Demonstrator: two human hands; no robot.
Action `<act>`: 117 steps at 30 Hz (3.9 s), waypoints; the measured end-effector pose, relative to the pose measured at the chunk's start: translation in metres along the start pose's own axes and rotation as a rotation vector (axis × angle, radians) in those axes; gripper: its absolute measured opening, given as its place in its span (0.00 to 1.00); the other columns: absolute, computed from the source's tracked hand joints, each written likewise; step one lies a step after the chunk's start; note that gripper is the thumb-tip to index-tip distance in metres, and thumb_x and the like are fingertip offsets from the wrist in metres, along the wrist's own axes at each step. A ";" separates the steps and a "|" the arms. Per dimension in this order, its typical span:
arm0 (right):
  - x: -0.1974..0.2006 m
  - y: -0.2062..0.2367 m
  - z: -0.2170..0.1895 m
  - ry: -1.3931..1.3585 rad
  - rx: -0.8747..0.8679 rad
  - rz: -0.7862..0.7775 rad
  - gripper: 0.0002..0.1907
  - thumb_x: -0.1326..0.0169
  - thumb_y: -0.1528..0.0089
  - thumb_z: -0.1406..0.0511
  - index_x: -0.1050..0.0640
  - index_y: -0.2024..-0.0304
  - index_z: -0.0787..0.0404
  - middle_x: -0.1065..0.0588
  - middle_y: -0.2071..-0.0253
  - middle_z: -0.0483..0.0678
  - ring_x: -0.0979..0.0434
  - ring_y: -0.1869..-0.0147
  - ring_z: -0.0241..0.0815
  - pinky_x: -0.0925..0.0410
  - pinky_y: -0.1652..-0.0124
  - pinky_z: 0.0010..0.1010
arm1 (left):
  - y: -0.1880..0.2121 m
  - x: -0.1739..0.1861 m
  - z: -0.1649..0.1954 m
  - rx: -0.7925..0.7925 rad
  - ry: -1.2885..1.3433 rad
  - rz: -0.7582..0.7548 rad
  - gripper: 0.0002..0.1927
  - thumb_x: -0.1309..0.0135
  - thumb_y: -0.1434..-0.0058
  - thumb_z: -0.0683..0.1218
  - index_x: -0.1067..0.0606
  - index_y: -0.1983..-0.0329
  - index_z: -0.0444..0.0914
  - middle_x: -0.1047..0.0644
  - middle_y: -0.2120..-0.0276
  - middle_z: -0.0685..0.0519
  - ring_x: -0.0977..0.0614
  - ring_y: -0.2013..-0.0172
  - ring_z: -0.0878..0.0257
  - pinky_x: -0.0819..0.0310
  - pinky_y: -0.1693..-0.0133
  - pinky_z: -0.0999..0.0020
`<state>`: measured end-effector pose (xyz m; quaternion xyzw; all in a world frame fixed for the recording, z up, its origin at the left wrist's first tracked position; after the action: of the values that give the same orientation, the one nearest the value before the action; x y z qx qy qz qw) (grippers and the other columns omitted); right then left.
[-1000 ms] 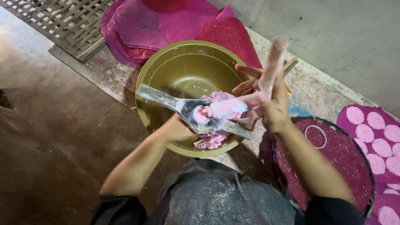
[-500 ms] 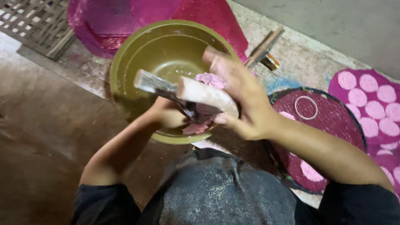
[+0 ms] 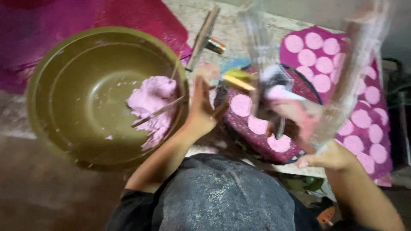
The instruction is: The person sits at a low table and uses a hand-held wooden press mold to form pink paste into round discs. They scoop paste from a large basin into the mold, press it over a tray, release the formed disc onto the tray, and repeat, filling trays with molded discs.
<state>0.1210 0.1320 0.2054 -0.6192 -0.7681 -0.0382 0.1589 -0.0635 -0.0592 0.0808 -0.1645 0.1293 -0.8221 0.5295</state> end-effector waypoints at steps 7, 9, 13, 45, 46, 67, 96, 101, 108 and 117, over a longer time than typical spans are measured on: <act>0.010 0.116 0.030 -0.348 -0.131 0.480 0.58 0.29 0.48 0.57 0.48 0.25 0.65 0.41 0.30 0.58 0.39 0.25 0.54 0.46 0.28 0.49 | -0.078 -0.106 -0.103 0.124 -0.172 -0.185 0.30 0.43 0.32 0.53 0.35 0.36 0.28 0.27 0.44 0.34 0.25 0.43 0.43 0.33 0.42 0.53; 0.010 0.143 0.041 -0.332 -0.124 0.575 0.55 0.29 0.49 0.58 0.45 0.28 0.66 0.39 0.33 0.59 0.37 0.27 0.55 0.43 0.30 0.51 | -0.087 -0.122 -0.118 0.459 0.133 -0.345 0.23 0.48 0.31 0.47 0.30 0.36 0.30 0.23 0.46 0.37 0.22 0.49 0.52 0.29 0.45 0.56; 0.003 0.181 0.054 -0.334 -0.088 0.720 0.51 0.32 0.48 0.58 0.40 0.29 0.71 0.32 0.38 0.64 0.31 0.33 0.60 0.38 0.34 0.51 | -0.073 -0.132 -0.131 0.701 0.567 -0.297 0.23 0.56 0.32 0.37 0.31 0.33 0.33 0.22 0.43 0.44 0.21 0.47 0.57 0.28 0.44 0.64; -0.008 0.121 0.089 -0.323 -0.289 0.688 0.50 0.32 0.47 0.50 0.40 0.32 0.66 0.31 0.41 0.59 0.27 0.38 0.53 0.33 0.38 0.45 | 0.059 -0.091 -0.045 -0.165 -0.386 -0.584 0.21 0.43 0.37 0.48 0.27 0.40 0.42 0.39 0.31 0.42 0.44 0.28 0.43 0.64 0.31 0.31; -0.004 0.117 0.091 -0.334 -0.331 0.619 0.50 0.33 0.47 0.48 0.39 0.33 0.67 0.31 0.41 0.58 0.27 0.38 0.52 0.33 0.39 0.44 | 0.049 -0.093 -0.043 -0.139 -0.337 -0.550 0.25 0.44 0.35 0.50 0.30 0.35 0.40 0.38 0.30 0.43 0.41 0.28 0.47 0.64 0.30 0.32; 0.091 0.057 0.105 -0.336 -1.183 -0.094 0.49 0.65 0.41 0.37 0.37 0.26 0.57 0.27 0.34 0.52 0.28 0.33 0.46 0.37 0.37 0.41 | -0.083 -0.137 -0.072 0.282 1.885 -0.560 0.16 0.46 0.44 0.46 0.30 0.52 0.43 0.27 0.50 0.56 0.26 0.39 0.57 0.42 0.29 0.45; 0.049 -0.004 0.104 0.298 -0.970 0.115 0.34 0.65 0.34 0.42 0.24 0.52 0.63 0.27 0.74 0.47 0.28 0.70 0.40 0.32 0.67 0.35 | -0.109 -0.146 -0.131 0.185 2.053 -0.507 0.12 0.63 0.31 0.54 0.34 0.60 0.43 0.32 0.65 0.56 0.27 0.59 0.60 0.24 0.43 0.53; 0.037 0.005 0.128 0.246 -0.917 0.085 0.37 0.65 0.32 0.41 0.24 0.65 0.67 0.27 0.74 0.49 0.28 0.70 0.40 0.32 0.67 0.35 | -0.104 -0.123 -0.131 0.169 2.002 -0.486 0.12 0.62 0.31 0.54 0.34 0.60 0.43 0.32 0.65 0.56 0.27 0.59 0.61 0.23 0.45 0.54; 0.055 0.016 0.117 0.133 -1.075 0.079 0.40 0.66 0.35 0.40 0.21 0.66 0.68 0.25 0.77 0.49 0.25 0.74 0.40 0.30 0.71 0.35 | -0.081 -0.151 -0.125 0.311 2.044 -0.352 0.10 0.60 0.33 0.54 0.34 0.61 0.44 0.29 0.65 0.56 0.26 0.58 0.60 0.25 0.47 0.54; 0.045 0.005 0.123 0.171 -0.902 0.125 0.37 0.65 0.31 0.42 0.24 0.68 0.68 0.28 0.77 0.48 0.27 0.74 0.39 0.31 0.70 0.33 | -0.105 -0.139 -0.130 0.271 1.929 -0.445 0.12 0.61 0.33 0.55 0.33 0.62 0.43 0.30 0.66 0.58 0.27 0.59 0.61 0.25 0.48 0.57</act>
<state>0.0934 0.2070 0.1019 -0.6661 -0.6201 -0.4098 -0.0619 -0.1501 0.1158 -0.0160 0.6146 0.3752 -0.6924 0.0465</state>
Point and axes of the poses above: each hand's wrist, its own y-axis away from the middle knuckle, its own x-axis out of the back of the hand, z = x × y, the point moved 3 cm from there along -y, towards the middle knuckle
